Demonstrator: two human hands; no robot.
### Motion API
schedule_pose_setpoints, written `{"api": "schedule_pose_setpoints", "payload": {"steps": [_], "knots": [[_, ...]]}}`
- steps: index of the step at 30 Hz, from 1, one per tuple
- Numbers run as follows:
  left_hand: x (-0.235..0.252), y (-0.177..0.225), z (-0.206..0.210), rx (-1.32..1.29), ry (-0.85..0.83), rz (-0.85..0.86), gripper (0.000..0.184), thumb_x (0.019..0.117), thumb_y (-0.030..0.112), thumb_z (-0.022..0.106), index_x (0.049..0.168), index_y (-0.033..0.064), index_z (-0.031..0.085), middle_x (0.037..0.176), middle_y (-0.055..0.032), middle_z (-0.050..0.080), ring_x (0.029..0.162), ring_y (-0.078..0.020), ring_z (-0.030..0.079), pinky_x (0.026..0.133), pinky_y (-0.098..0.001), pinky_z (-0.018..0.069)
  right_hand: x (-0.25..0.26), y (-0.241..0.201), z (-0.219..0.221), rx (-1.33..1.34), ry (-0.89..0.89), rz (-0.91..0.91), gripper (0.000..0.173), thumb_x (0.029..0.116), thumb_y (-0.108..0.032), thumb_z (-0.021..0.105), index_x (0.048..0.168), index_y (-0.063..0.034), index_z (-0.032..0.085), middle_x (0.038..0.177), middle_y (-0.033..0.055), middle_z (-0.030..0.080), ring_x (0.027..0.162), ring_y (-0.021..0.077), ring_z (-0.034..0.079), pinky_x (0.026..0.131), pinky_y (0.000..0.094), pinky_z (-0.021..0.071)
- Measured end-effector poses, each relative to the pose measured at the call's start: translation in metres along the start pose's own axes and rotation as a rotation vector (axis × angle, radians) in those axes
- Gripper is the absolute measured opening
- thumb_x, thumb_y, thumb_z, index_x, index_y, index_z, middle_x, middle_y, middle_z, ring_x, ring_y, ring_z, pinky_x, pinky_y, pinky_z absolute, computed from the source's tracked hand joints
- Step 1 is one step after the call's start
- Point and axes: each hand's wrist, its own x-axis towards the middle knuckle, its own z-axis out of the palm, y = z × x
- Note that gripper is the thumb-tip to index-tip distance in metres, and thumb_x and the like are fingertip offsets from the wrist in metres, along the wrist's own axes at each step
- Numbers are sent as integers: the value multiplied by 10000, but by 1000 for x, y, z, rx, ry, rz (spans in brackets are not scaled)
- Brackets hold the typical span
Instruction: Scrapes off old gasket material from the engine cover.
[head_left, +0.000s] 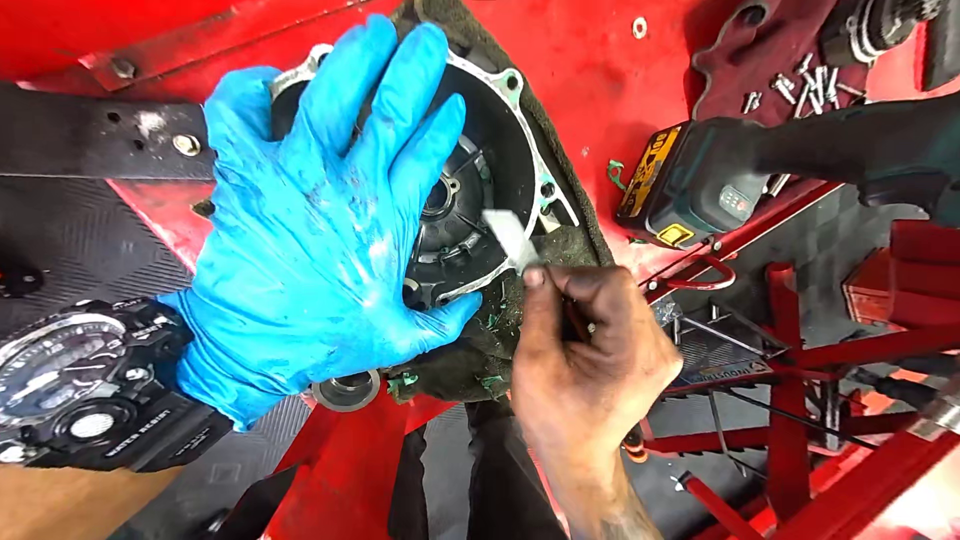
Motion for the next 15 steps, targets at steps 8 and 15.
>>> {"api": "schedule_pose_setpoints", "payload": {"steps": [8,15], "knots": [[-1,-2,6,5,22,7,1439,404,963,594,1640,312,249,1729,36,109,1573,-286,94,1088,-726,107,2,-3,1,24,-16,49,93,934,-138,753,866,-107,699,777,-38,646,666,41,636,534,209,533],[-6,7,-18,16,-56,-1,1406,480,934,596,1643,227,243,1722,-31,155,1560,-338,167,1082,-737,187,1,-2,-2,50,-34,56,77,935,-127,751,889,-93,699,784,-36,641,653,32,623,536,201,534]]}}
